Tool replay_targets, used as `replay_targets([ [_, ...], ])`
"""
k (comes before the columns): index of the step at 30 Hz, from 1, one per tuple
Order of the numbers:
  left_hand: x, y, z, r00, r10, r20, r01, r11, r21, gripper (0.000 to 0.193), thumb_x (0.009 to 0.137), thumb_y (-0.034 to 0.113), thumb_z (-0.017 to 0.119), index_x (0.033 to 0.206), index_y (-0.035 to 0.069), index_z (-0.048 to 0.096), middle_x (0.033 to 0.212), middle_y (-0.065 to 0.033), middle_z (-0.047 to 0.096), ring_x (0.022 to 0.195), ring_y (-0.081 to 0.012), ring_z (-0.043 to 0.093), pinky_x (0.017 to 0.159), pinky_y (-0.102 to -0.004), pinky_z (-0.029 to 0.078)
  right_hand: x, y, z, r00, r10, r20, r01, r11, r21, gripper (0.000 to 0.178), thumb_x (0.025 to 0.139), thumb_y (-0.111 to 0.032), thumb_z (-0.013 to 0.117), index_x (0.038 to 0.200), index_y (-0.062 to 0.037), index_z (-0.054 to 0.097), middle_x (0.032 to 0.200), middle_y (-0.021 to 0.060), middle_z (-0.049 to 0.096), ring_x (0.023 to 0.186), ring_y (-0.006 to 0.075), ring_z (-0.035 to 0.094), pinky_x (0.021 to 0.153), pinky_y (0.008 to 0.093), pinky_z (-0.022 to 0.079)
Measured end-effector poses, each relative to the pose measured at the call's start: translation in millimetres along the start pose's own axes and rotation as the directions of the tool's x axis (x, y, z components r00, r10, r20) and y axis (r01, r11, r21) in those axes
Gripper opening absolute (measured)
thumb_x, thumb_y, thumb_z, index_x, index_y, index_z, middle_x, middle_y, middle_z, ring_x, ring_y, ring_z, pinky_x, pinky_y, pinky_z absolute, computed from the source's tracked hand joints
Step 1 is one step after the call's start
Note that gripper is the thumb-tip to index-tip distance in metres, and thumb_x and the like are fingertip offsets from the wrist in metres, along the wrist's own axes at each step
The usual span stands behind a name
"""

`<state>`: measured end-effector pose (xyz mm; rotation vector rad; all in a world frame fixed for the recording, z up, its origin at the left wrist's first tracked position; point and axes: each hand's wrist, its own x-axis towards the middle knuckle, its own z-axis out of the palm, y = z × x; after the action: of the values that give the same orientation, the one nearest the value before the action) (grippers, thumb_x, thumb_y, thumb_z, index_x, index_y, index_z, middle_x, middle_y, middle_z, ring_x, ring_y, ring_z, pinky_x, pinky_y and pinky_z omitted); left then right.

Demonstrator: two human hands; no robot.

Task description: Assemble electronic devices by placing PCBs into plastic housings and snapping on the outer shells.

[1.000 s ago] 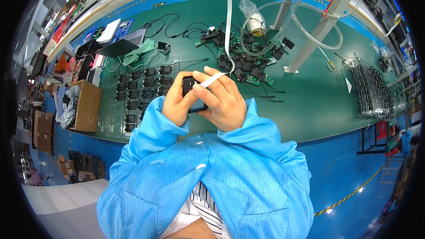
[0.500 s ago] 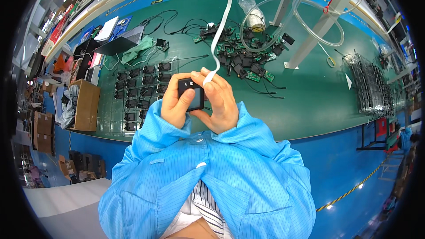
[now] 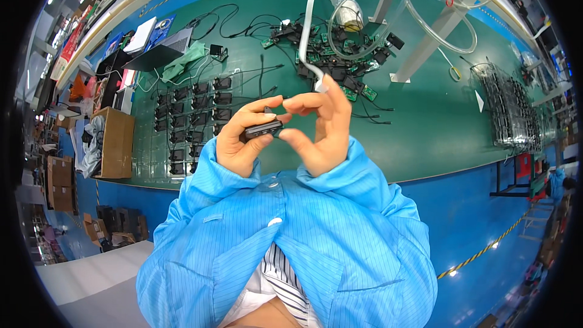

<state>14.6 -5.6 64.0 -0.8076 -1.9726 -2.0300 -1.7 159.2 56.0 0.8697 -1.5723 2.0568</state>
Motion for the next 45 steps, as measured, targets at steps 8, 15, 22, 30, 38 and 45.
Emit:
replay_targets([
  [8, -4, 18, 6, 0.964, -0.264, -0.032, 0.255, 0.951, -0.174, 0.033, 0.084, -0.004, 0.055, 0.117, 0.0, 0.047, 0.106, -0.0176, 0.058, 0.076, -0.0251, 0.066, 0.069, -0.0311, 0.055, 29, -21, -19, 0.993, 0.114, 0.009, -0.083, 0.774, -0.628, 0.07, 0.075, -0.004, 0.071, 0.138, -0.0037, 0.039, 0.096, 0.0119, 0.059, 0.091, 0.0218, 0.055, 0.081, 0.031, 0.045],
  [15, 1, 28, -4, 0.833, -0.552, 0.021, 0.514, 0.76, -0.398, 0.032, 0.089, 0.002, 0.051, 0.12, 0.0, 0.042, 0.097, -0.0175, 0.058, 0.068, -0.0238, 0.065, 0.06, -0.0301, 0.054, 45, -19, -38, 0.84, 0.044, 0.541, 0.213, 0.89, -0.402, 0.053, 0.081, -0.004, 0.066, 0.131, -0.0024, 0.049, 0.08, 0.0056, 0.055, 0.087, 0.0186, 0.052, 0.08, 0.0292, 0.043],
  [22, -4, 26, 3, 0.848, -0.529, -0.028, 0.48, 0.789, -0.384, 0.033, 0.09, 0.004, 0.05, 0.121, 0.0, 0.04, 0.096, -0.0172, 0.057, 0.066, -0.0219, 0.064, 0.059, -0.0292, 0.053, 32, -14, -15, 0.86, 0.351, 0.37, -0.314, 0.936, -0.158, 0.053, 0.084, -0.002, 0.063, 0.133, 0.0001, 0.044, 0.076, 0.0034, 0.053, 0.083, 0.0173, 0.053, 0.079, 0.0279, 0.043],
  [30, -6, 23, 8, 0.886, -0.455, -0.09, 0.395, 0.842, -0.368, 0.032, 0.09, 0.005, 0.051, 0.12, 0.0, 0.04, 0.096, -0.0167, 0.058, 0.066, -0.0205, 0.063, 0.059, -0.0283, 0.052, 20, -8, 1, 0.926, 0.276, 0.257, -0.26, 0.961, -0.095, 0.055, 0.085, 0.0, 0.06, 0.136, 0.0004, 0.037, 0.077, 0.0039, 0.052, 0.082, 0.0172, 0.053, 0.079, 0.0272, 0.044],
  [38, -5, 24, 11, 0.895, -0.43, -0.118, 0.37, 0.864, -0.341, 0.032, 0.09, 0.006, 0.051, 0.119, 0.001, 0.041, 0.096, -0.0159, 0.057, 0.067, -0.02, 0.062, 0.06, -0.0274, 0.052, 18, -10, 7, 0.944, 0.268, 0.19, -0.258, 0.963, -0.078, 0.053, 0.085, 0.001, 0.059, 0.133, -0.0006, 0.037, 0.077, 0.004, 0.052, 0.082, 0.0172, 0.053, 0.078, 0.0276, 0.044],
  [45, -5, 23, 14, 0.914, -0.385, -0.127, 0.334, 0.892, -0.304, 0.032, 0.089, 0.006, 0.054, 0.118, 0.001, 0.042, 0.09, -0.0138, 0.058, 0.066, -0.0198, 0.062, 0.059, -0.0267, 0.052, 12, -7, 12, 0.955, 0.266, 0.129, -0.254, 0.962, -0.103, 0.051, 0.086, 0.0, 0.059, 0.132, -0.0009, 0.039, 0.078, 0.0049, 0.053, 0.082, 0.017, 0.054, 0.078, 0.0277, 0.043],
])
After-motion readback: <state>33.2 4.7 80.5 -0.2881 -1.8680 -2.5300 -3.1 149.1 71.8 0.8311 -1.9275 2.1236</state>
